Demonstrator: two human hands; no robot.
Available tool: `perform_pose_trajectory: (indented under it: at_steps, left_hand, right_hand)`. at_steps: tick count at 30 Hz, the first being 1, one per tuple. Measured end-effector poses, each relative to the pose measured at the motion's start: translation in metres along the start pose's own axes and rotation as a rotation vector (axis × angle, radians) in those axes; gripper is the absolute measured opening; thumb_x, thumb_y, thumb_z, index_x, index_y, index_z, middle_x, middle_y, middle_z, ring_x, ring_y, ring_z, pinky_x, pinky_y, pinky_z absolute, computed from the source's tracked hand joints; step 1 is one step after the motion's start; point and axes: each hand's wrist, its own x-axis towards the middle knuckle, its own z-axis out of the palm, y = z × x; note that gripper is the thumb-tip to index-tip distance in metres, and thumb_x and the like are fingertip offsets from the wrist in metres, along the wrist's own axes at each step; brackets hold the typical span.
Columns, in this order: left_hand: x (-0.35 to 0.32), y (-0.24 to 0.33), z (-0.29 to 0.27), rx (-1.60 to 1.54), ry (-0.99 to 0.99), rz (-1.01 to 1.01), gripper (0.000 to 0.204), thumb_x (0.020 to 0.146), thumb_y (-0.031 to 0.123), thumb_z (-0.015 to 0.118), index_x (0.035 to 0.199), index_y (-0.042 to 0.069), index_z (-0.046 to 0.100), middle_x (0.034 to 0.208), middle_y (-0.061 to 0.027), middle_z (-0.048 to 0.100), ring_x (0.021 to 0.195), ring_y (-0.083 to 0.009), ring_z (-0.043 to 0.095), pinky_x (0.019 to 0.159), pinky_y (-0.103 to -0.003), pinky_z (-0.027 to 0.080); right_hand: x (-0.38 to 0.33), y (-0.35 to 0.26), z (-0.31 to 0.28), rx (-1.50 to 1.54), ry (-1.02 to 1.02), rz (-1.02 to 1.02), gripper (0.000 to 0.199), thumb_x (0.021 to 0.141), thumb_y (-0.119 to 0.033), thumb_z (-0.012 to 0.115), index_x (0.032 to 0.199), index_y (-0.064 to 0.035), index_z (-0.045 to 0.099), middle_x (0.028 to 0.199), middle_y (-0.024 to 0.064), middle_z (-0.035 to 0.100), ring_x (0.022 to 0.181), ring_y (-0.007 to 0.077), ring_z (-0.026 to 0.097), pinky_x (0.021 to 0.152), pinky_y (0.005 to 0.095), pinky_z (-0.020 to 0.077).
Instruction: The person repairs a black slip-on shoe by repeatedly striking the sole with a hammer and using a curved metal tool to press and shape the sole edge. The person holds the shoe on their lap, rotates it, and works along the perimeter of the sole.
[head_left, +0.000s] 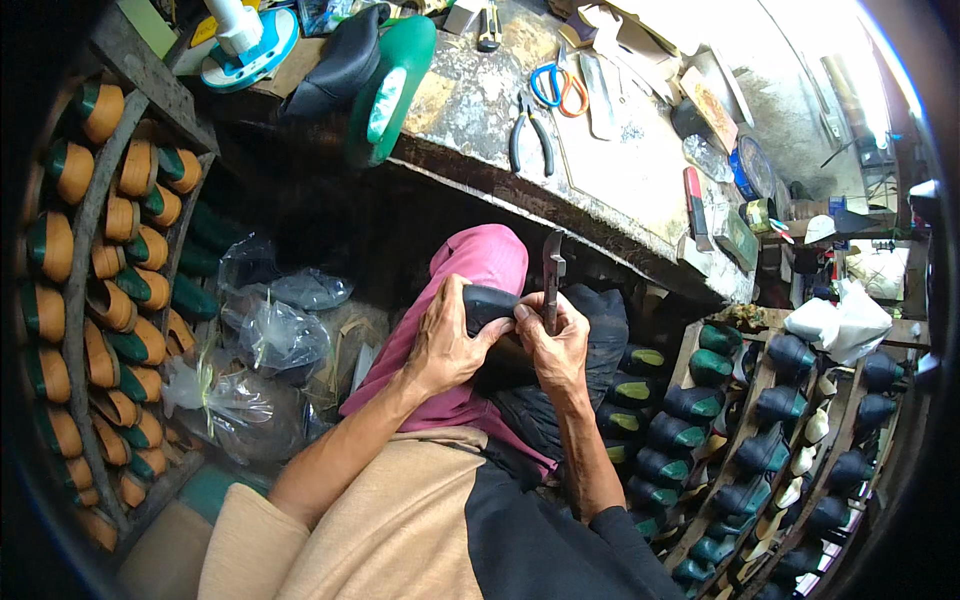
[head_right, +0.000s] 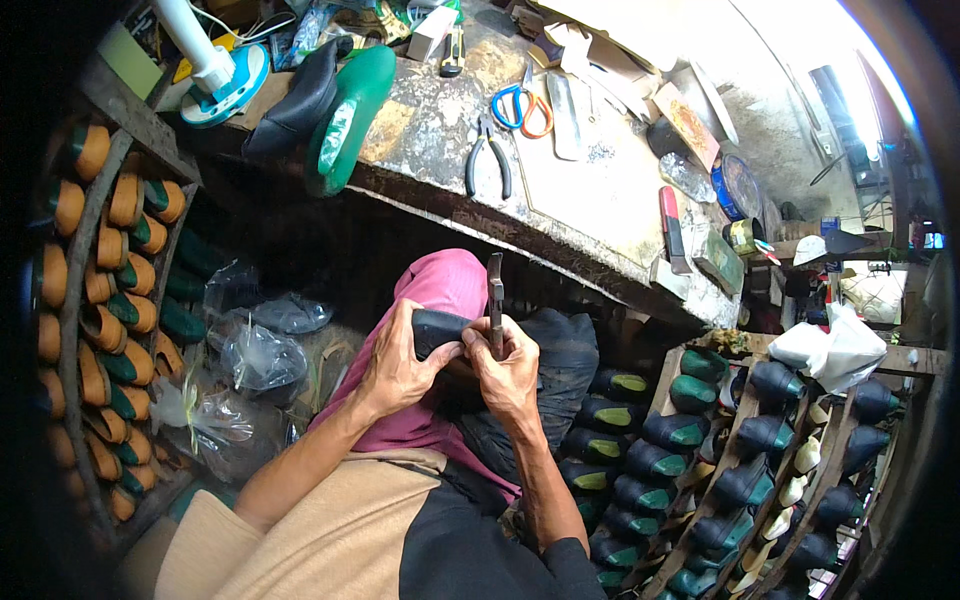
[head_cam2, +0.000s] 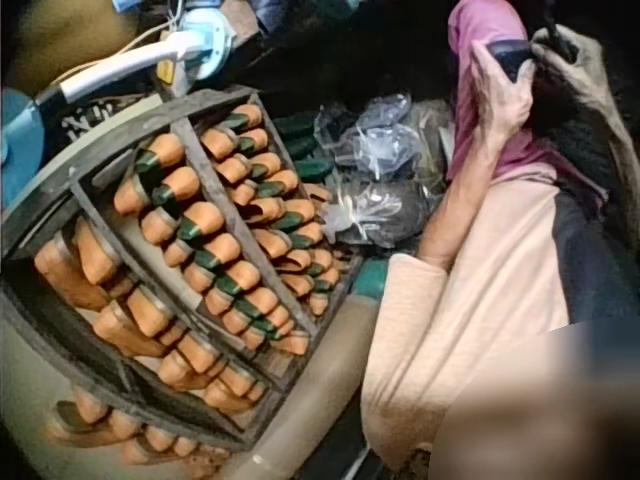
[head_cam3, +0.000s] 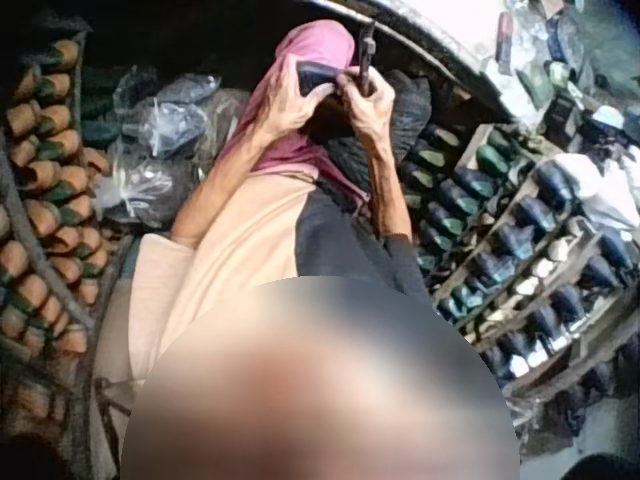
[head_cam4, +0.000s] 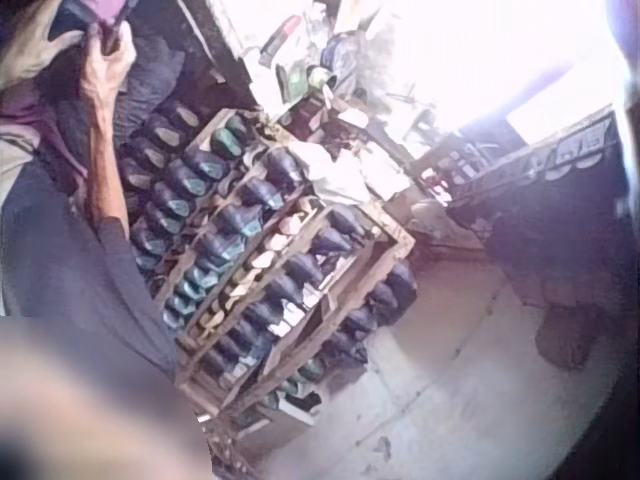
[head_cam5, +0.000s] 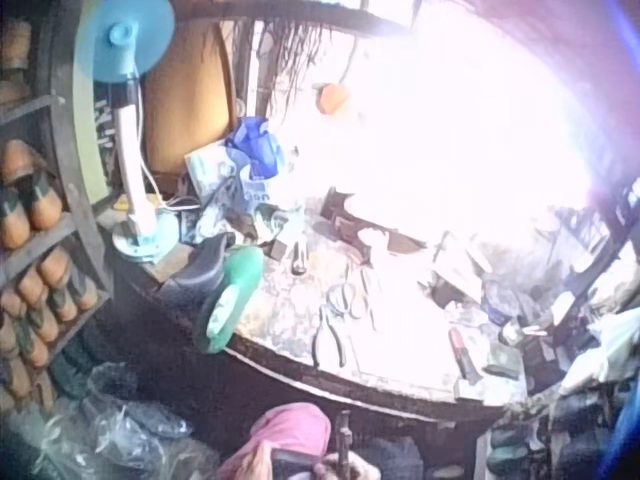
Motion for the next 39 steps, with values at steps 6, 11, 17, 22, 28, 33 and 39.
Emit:
perform_pose_trajectory:
  at_steps: [6,11,17,22,28,33,39]
  left_hand:
    - [-0.002,-0.003,0.004,0.032,0.011,0.022,0.066,0.093,0.027,0.093,0.134,-0.001,0.05,0.118,-0.0306,0.065,0.116,-0.0509,0.067,0.1,-0.056,0.053]
    - [-0.002,-0.007,0.003,0.046,0.049,0.025,0.064,0.091,0.027,0.095,0.13,0.0,0.051,0.111,-0.027,0.065,0.108,-0.0487,0.068,0.093,-0.054,0.054]
    - [0.0,-0.009,0.001,0.036,0.022,-0.001,0.064,0.092,0.027,0.094,0.131,0.001,0.05,0.114,-0.0288,0.065,0.11,-0.0505,0.067,0.095,-0.056,0.053]
    - [-0.001,-0.007,-0.002,0.036,0.046,0.018,0.065,0.093,0.031,0.093,0.131,0.0,0.05,0.116,-0.0293,0.066,0.112,-0.0514,0.067,0.097,-0.057,0.053]
    - [-0.004,-0.006,-0.003,0.049,0.027,0.036,0.067,0.094,0.036,0.092,0.132,0.0,0.051,0.116,-0.0286,0.066,0.109,-0.0493,0.068,0.097,-0.056,0.054]
    - [-0.005,-0.011,0.001,0.013,0.012,0.037,0.072,0.093,0.044,0.092,0.132,0.0,0.051,0.116,-0.0293,0.066,0.11,-0.0492,0.068,0.097,-0.056,0.055]
    - [-0.005,-0.017,-0.002,0.03,0.012,0.126,0.076,0.093,0.048,0.092,0.134,-0.001,0.051,0.116,-0.0299,0.066,0.11,-0.051,0.068,0.098,-0.057,0.055]
  right_hand:
    - [0.0,-0.001,-0.004,-0.015,-0.021,0.012,0.008,0.107,-0.01,0.079,0.11,-0.0024,0.076,0.081,-0.0056,0.067,0.064,0.0009,0.053,0.057,0.02,0.039]
    - [0.0,0.005,0.002,0.005,-0.025,-0.024,0.006,0.107,-0.007,0.078,0.109,-0.002,0.076,0.082,-0.0036,0.069,0.066,0.0014,0.055,0.059,0.0201,0.0415]
    - [0.002,0.009,0.007,-0.094,-0.028,-0.121,0.006,0.105,0.0,0.077,0.109,-0.0011,0.074,0.089,-0.0011,0.072,0.079,0.0053,0.065,0.071,0.0226,0.0524]
    - [-0.025,0.007,0.002,-0.13,0.002,-0.008,0.013,0.103,-0.004,0.08,0.111,-0.0013,0.071,0.093,-0.001,0.071,0.084,0.0062,0.067,0.073,0.0229,0.0537]
    - [-0.073,-0.009,0.002,0.056,-0.072,0.07,0.04,0.106,-0.01,0.08,0.134,0.0007,0.054,0.089,0.0073,0.071,0.064,0.0142,0.07,0.058,0.0297,0.0544]
    - [-0.094,-0.032,0.003,-0.567,0.024,-0.328,0.035,0.11,-0.001,0.069,0.139,0.0039,0.05,0.087,0.01,0.07,0.067,0.0142,0.07,0.06,0.0304,0.0524]
    - [-0.079,-0.052,-0.008,-0.892,-0.188,-0.142,0.029,0.106,0.001,0.069,0.132,0.0034,0.057,0.088,0.025,0.069,0.075,0.0426,0.074,0.068,0.0452,0.0558]
